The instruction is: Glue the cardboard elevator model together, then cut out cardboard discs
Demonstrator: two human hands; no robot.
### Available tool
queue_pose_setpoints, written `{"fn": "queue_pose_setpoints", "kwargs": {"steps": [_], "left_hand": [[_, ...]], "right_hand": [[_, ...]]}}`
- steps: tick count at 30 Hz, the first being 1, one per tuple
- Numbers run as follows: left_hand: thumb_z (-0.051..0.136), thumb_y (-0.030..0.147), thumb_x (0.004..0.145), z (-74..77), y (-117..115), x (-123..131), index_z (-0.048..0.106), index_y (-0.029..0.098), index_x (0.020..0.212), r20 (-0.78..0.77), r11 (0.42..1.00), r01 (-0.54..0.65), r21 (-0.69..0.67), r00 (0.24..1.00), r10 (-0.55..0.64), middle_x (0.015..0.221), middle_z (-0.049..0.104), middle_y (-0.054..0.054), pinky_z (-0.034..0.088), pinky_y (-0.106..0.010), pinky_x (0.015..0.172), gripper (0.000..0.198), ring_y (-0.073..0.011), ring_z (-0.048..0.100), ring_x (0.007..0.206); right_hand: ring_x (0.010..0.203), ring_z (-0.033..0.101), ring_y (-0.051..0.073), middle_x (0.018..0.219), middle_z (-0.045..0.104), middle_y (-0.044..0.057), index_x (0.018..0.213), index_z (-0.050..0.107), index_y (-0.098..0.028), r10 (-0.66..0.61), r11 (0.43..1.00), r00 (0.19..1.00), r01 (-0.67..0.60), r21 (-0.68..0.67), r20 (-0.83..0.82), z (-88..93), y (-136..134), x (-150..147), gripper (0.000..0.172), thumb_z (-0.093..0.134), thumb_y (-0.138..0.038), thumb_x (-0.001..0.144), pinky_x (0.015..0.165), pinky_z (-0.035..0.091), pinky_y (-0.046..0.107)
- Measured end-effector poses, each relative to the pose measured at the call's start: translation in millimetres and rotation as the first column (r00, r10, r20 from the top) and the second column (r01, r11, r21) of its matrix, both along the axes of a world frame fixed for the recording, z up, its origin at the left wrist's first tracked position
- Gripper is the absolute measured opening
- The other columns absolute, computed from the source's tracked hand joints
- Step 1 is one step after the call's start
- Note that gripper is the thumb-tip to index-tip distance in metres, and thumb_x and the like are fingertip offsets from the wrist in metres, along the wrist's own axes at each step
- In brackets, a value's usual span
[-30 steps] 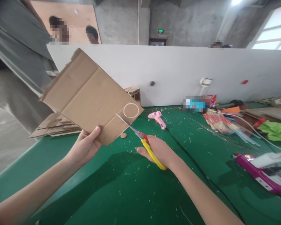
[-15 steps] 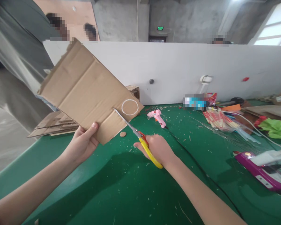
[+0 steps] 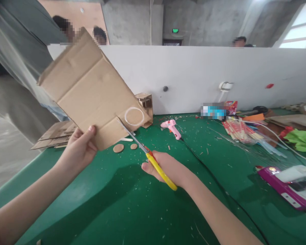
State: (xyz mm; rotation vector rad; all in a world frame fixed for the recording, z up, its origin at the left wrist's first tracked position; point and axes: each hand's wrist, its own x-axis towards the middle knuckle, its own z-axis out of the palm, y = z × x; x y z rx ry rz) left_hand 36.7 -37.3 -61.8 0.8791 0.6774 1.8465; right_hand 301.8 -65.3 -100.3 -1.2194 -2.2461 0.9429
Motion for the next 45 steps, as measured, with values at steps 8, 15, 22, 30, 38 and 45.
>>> {"fn": "queue_pose_setpoints", "kwargs": {"steps": [8, 15, 22, 30, 38, 45], "left_hand": [[0.066, 0.014, 0.083, 23.0, 9, -48, 0.066, 0.021, 0.086, -0.102, 0.997, -0.062, -0.052, 0.993, 0.057, 0.077, 0.073, 0.010, 0.058, -0.019, 0.085, 0.008, -0.0112, 0.070, 0.086], [0.079, 0.025, 0.069, 3.6, 17, -64, 0.065, 0.019, 0.115, -0.420, 0.964, 0.107, -0.245, 0.884, -0.205, 0.099, 0.075, -0.011, 0.061, -0.032, 0.070, 0.049, -0.0261, 0.073, 0.081], [0.085, 0.018, 0.057, -1.3, 10, -42, 0.058, 0.023, 0.129, -0.473, 0.866, 0.300, -0.401, 0.742, -0.476, 0.109, 0.071, -0.016, 0.060, -0.039, 0.070, 0.077, -0.0334, 0.072, 0.087], [0.050, 0.081, 0.067, -36.2, 3, -20, 0.069, 0.020, 0.107, -0.039, 0.847, 0.457, -0.271, 0.874, -0.484, 0.114, 0.068, -0.017, 0.059, -0.042, 0.072, 0.075, -0.0347, 0.067, 0.099], [0.077, 0.031, 0.073, -51.3, -38, 38, 0.065, 0.016, 0.101, -0.194, 0.794, 0.491, -0.359, 0.793, -0.578, 0.102, 0.070, -0.013, 0.059, -0.034, 0.076, 0.034, -0.0220, 0.070, 0.085], [0.078, 0.028, 0.071, -33.8, -26, 27, 0.062, 0.013, 0.093, -0.216, 0.936, 0.229, -0.268, 0.932, -0.290, 0.086, 0.071, -0.006, 0.058, -0.026, 0.064, 0.031, -0.0177, 0.071, 0.075]], "right_hand": [[0.075, 0.058, 0.019, 0.090, 0.063, 0.010, 0.093, 0.058, -0.018, -0.060, 0.986, 0.968, 0.019, -0.169, -0.243, -7.1, 7, 1, 0.062, 0.049, -0.076, 0.075, 0.052, 0.049, 0.028], [0.104, 0.060, 0.029, 0.113, 0.065, 0.017, 0.095, 0.060, -0.019, -0.334, 0.902, 0.692, 0.038, -0.430, -0.640, -15.9, 17, -1, 0.063, 0.052, -0.078, 0.071, 0.045, 0.048, 0.024], [0.065, 0.055, 0.017, 0.080, 0.061, 0.005, 0.083, 0.055, -0.022, -0.414, 0.895, 0.550, 0.101, -0.434, -0.726, -11.7, 12, -20, 0.027, 0.068, -0.042, 0.072, 0.044, 0.037, 0.026], [0.067, 0.055, 0.016, 0.085, 0.057, 0.002, 0.089, 0.049, -0.023, -0.505, 0.847, 0.290, 0.346, -0.403, -0.813, -9.8, 16, -26, 0.030, 0.067, -0.032, 0.068, 0.056, 0.047, 0.032], [0.073, 0.061, 0.019, 0.088, 0.058, 0.007, 0.098, 0.046, -0.024, -0.480, 0.837, 0.338, 0.454, -0.306, -0.810, -6.0, 11, -34, 0.028, 0.059, -0.036, 0.076, 0.066, 0.052, 0.036], [0.055, 0.051, 0.014, 0.067, 0.054, 0.000, 0.084, 0.052, -0.020, -0.351, 0.918, 0.785, 0.396, -0.022, -0.510, -15.0, 17, -6, 0.035, 0.056, -0.055, 0.082, 0.053, 0.044, 0.030]]}}
